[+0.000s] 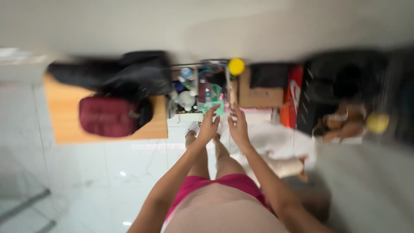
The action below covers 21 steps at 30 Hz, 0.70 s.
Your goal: Unpacking various electronics accessories and then cleaning a component from a printer with a cloth.
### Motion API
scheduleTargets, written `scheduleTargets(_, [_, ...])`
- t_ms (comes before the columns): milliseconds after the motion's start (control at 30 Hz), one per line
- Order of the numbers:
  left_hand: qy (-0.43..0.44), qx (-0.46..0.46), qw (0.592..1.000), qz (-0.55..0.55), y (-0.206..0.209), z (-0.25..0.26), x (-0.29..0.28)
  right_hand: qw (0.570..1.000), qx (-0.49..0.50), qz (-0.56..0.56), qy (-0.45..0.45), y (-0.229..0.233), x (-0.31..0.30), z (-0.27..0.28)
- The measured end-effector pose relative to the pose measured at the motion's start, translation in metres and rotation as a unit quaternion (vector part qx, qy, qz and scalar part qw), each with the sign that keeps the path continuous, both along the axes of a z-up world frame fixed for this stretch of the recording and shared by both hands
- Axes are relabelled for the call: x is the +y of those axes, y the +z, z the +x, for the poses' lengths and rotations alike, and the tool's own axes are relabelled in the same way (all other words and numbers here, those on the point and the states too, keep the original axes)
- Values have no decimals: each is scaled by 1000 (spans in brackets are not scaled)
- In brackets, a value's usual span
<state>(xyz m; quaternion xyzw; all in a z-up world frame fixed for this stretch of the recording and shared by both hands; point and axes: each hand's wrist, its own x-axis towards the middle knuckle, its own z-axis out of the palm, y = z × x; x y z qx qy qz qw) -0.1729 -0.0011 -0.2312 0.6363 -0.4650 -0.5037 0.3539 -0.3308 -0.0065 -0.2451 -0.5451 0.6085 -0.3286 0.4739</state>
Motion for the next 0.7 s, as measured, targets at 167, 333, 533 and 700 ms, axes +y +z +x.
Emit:
scheduleTargets(167, [85, -5, 995, -52, 109, 37, 49, 988, -55, -32, 138, 114, 15, 29])
scheduleTargets(333, [182, 35, 979, -82, 160, 85, 105, 958, -58, -37, 279, 185, 28, 92])
scheduleTargets(533, [342, -2, 931, -127, 195, 160, 188, 886, -50, -86, 453, 224, 62, 192])
scheduleTargets(700, [464, -76, 870, -144, 218, 242, 293, 817, -39, -132, 559, 248, 129, 303])
